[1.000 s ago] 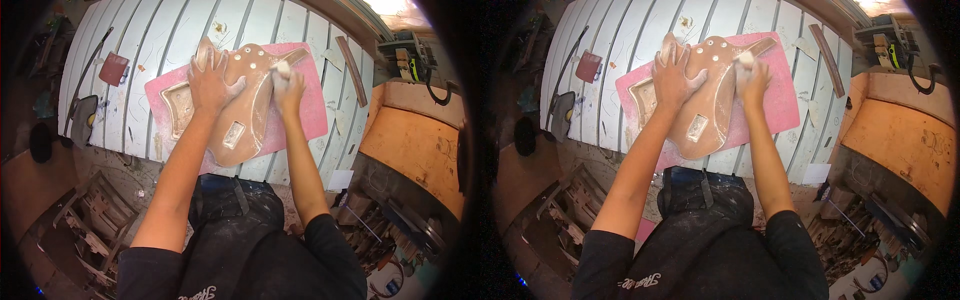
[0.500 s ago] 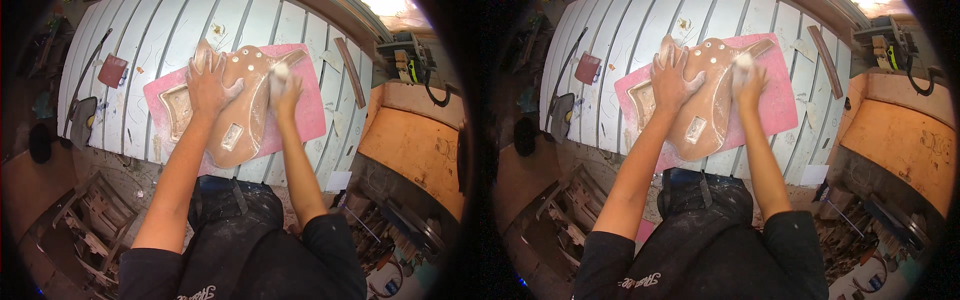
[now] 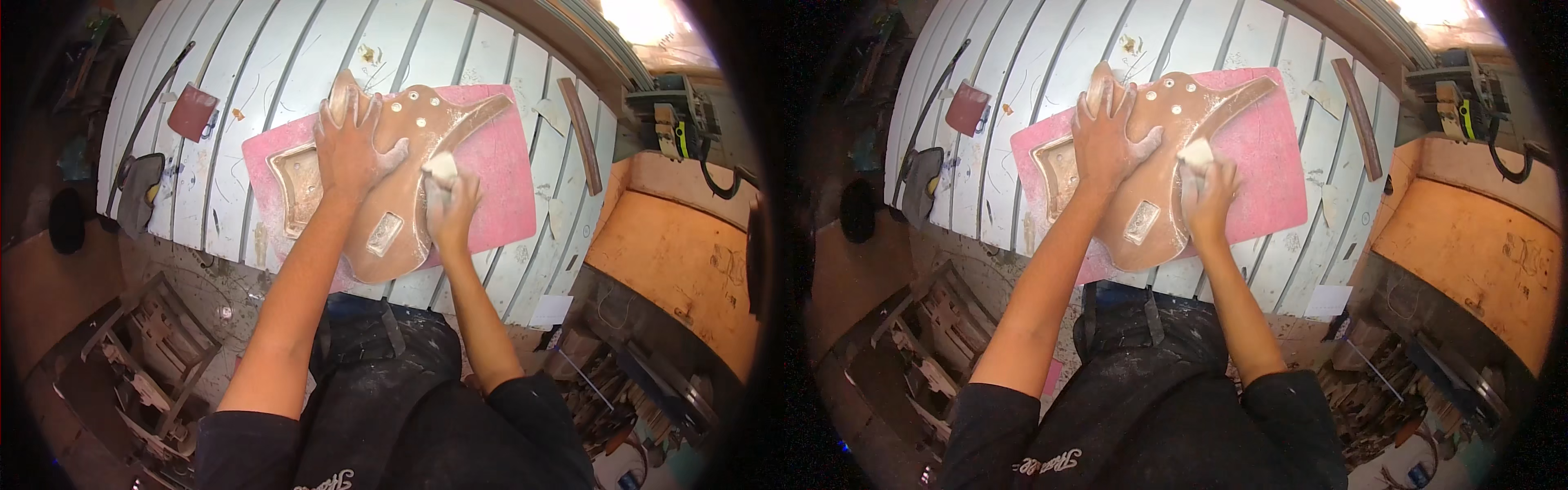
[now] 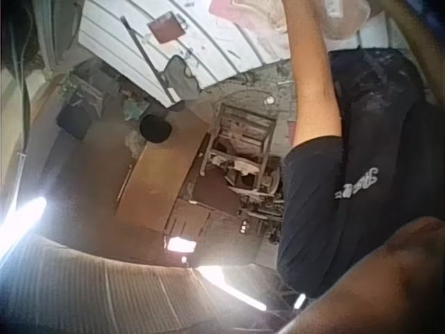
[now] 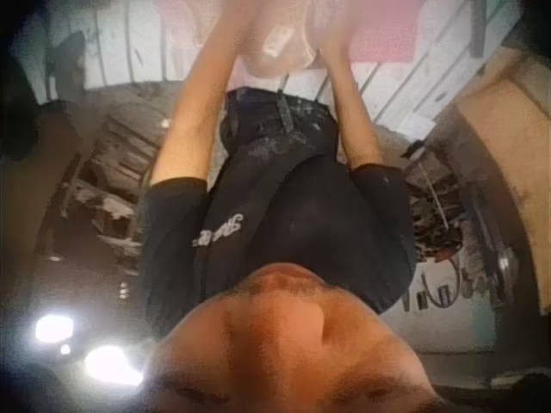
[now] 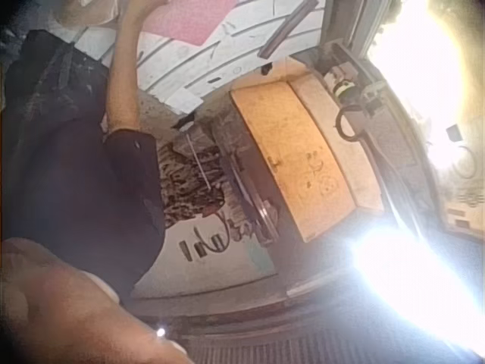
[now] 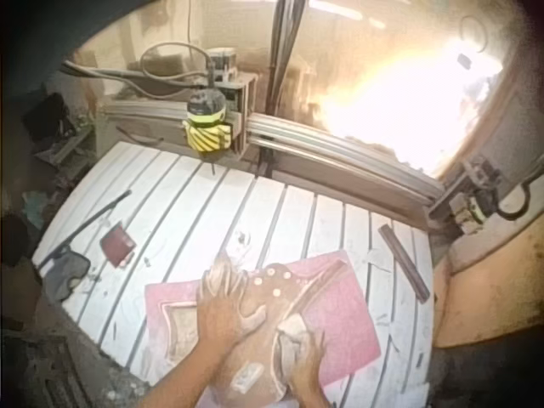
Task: The person sands the surface of a wooden guitar body by hand using a sanding block, moving it in repeated circular and linear motions across the wood.
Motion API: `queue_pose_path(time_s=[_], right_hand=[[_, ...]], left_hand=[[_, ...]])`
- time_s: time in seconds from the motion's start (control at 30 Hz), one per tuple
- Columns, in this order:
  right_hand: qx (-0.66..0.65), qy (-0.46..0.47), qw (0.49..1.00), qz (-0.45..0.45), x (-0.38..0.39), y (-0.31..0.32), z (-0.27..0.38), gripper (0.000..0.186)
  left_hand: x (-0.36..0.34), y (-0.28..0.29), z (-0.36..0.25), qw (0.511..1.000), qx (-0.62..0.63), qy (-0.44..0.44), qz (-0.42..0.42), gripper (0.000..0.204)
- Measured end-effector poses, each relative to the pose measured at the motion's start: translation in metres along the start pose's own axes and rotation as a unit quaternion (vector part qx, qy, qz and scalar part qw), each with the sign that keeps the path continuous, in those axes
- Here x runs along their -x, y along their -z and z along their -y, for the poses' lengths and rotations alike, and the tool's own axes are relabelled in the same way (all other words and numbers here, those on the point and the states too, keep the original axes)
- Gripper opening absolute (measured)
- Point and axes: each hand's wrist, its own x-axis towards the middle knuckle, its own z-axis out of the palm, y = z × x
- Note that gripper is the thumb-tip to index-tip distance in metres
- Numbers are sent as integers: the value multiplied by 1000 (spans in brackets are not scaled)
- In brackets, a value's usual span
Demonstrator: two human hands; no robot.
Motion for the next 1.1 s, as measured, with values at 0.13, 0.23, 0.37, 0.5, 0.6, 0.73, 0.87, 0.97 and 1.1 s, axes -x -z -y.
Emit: queue_pose_path(time_s=[0.13, 0.23, 0.37, 0.5, 0.6, 0.73, 0.87, 0.97, 1.1], right_hand=[[-19, -50, 999, 0, -56, 6, -12, 26], [11, -92, 995, -35, -99, 10, -18, 30], [6, -61, 998, -18, -24, -4, -12, 31], [19, -10, 1000, -10, -43, 3, -15, 28], [33, -156, 987, -38, -128, 19, -42, 30], [1, -167, 985, -33, -92, 4, -29, 38], [-25, -48, 999, 8, -41, 1, -15, 39], [52, -147, 986, -55, -132, 11, -55, 40], [53, -173, 981, -65, -130, 11, -45, 40]], left_hand=[[0, -1, -1, 1000, 9, -11, -7, 85], [-1, -4, -2, 1000, 13, -17, -5, 85], [-3, 2, 1, 1000, -7, -1, 29, 85], [2, 0, 4, 1000, -18, -11, -7, 85], [-1, -4, -7, 1000, -7, -25, -7, 85], [-4, 1, -4, 999, -13, -7, 34, 83], [-1, 5, 1, 999, -15, -5, 40, 84], [-2, 1, -6, 1000, -2, -19, 5, 85], [-1, 0, -5, 1000, 5, -20, 13, 85]])
